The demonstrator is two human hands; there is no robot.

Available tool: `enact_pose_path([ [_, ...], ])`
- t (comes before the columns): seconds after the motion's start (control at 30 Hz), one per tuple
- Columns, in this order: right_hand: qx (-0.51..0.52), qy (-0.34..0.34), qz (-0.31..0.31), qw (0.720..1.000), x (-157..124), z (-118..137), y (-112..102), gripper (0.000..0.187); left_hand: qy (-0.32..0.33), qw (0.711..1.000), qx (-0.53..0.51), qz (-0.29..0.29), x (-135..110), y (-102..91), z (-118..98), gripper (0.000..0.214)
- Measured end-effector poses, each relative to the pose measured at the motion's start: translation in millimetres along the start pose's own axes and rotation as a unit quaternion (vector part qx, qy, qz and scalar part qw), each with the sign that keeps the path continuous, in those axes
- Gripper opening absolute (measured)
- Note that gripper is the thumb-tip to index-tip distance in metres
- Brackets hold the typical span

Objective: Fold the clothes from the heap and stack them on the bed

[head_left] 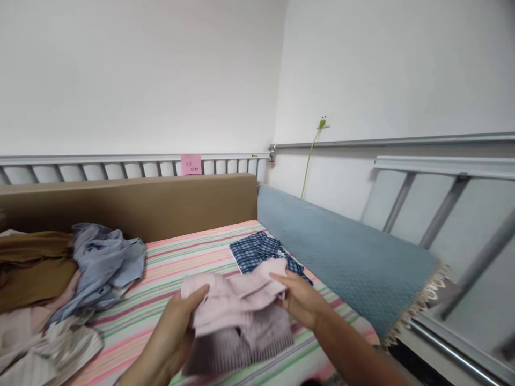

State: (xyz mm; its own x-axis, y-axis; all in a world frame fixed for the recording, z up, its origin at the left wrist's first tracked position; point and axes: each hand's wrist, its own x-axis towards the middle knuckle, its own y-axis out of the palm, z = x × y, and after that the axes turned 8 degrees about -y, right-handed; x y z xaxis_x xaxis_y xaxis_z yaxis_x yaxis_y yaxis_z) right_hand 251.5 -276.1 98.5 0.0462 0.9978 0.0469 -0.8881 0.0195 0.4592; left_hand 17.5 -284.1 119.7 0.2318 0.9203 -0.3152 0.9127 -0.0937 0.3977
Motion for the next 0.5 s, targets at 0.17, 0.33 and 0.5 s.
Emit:
enact_pose_path([
  [0.17, -0.020, -0.057, -0.030, 0.998, 94, 67, -32, 0.021, 0.102, 0.992, -0.038, 0.056, 78, 60.1, -39, 0.032],
  [0.33, -0.030, -0.058, -0.061, 0.996, 156, 68, -96, 0.025, 0.078, 0.994, -0.065, 0.040, 161, 97.8, -5, 0.030],
  [0.5, -0.079, 0.049, -0.168, 0.981, 170, -25, -191, 0.024, -0.092, 0.995, -0.022, -0.030, 238, 92.5, 117, 0.023],
])
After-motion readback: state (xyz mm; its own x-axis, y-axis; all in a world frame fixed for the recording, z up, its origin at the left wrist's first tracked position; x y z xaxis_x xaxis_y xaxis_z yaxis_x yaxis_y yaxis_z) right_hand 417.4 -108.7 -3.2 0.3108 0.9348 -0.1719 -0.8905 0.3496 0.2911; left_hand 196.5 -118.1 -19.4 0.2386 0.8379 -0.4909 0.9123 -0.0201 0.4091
